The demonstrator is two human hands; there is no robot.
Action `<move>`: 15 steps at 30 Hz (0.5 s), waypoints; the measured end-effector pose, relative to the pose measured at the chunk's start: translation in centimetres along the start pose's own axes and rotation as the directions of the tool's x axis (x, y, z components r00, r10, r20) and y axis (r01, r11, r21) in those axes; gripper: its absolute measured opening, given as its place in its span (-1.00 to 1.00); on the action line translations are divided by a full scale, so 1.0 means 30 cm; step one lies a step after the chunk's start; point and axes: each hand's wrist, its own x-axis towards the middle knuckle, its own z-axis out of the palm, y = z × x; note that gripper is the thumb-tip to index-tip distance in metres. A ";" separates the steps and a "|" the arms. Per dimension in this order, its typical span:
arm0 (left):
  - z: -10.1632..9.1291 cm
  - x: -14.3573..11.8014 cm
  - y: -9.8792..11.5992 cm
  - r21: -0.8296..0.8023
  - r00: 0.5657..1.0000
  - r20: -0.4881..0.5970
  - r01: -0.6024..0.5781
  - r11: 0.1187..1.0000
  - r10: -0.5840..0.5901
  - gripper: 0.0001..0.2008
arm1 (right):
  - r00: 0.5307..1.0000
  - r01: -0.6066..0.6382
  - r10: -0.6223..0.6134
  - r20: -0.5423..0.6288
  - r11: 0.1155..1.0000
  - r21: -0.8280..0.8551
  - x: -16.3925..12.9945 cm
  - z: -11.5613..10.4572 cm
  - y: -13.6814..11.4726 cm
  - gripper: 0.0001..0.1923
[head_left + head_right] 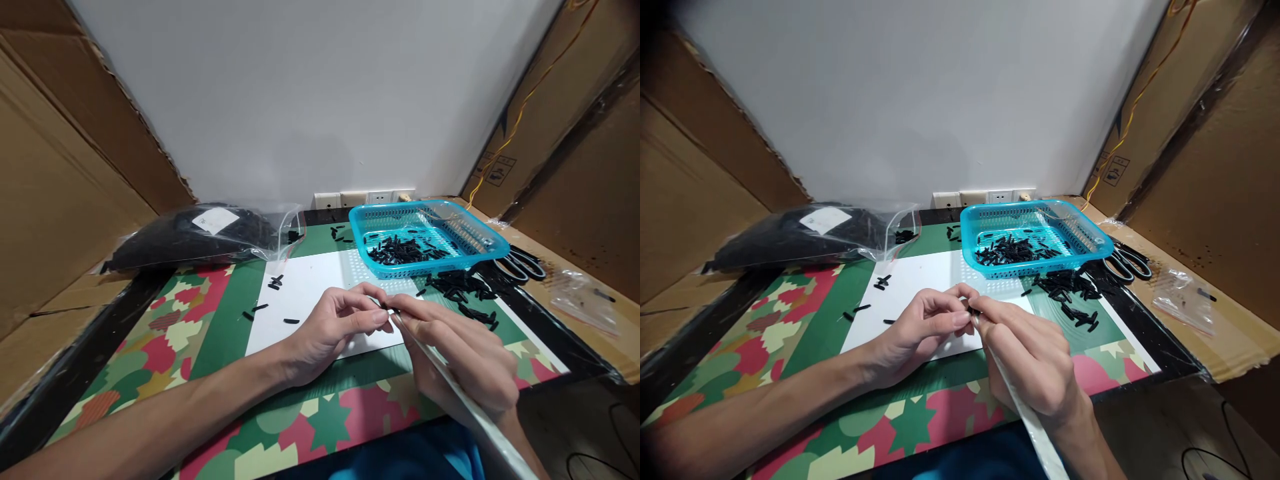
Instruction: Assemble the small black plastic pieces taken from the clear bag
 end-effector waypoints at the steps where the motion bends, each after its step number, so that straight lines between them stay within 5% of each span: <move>1: 0.000 -0.001 0.001 0.023 1.000 -0.007 -0.013 1.000 0.013 -0.83 | 1.000 -0.015 0.015 -0.014 1.000 0.014 0.004 -0.003 0.001 -0.70; 8: -0.010 -0.004 0.007 0.230 0.984 -0.024 -0.164 0.959 0.175 -0.83 | 0.960 -0.280 0.277 0.042 0.941 0.187 0.028 -0.068 0.018 -0.75; 15: 0.008 -0.001 0.030 0.437 0.929 -0.039 -0.315 0.842 0.367 -0.86 | 0.943 -0.332 0.304 0.135 0.881 0.338 0.020 -0.086 0.031 -0.72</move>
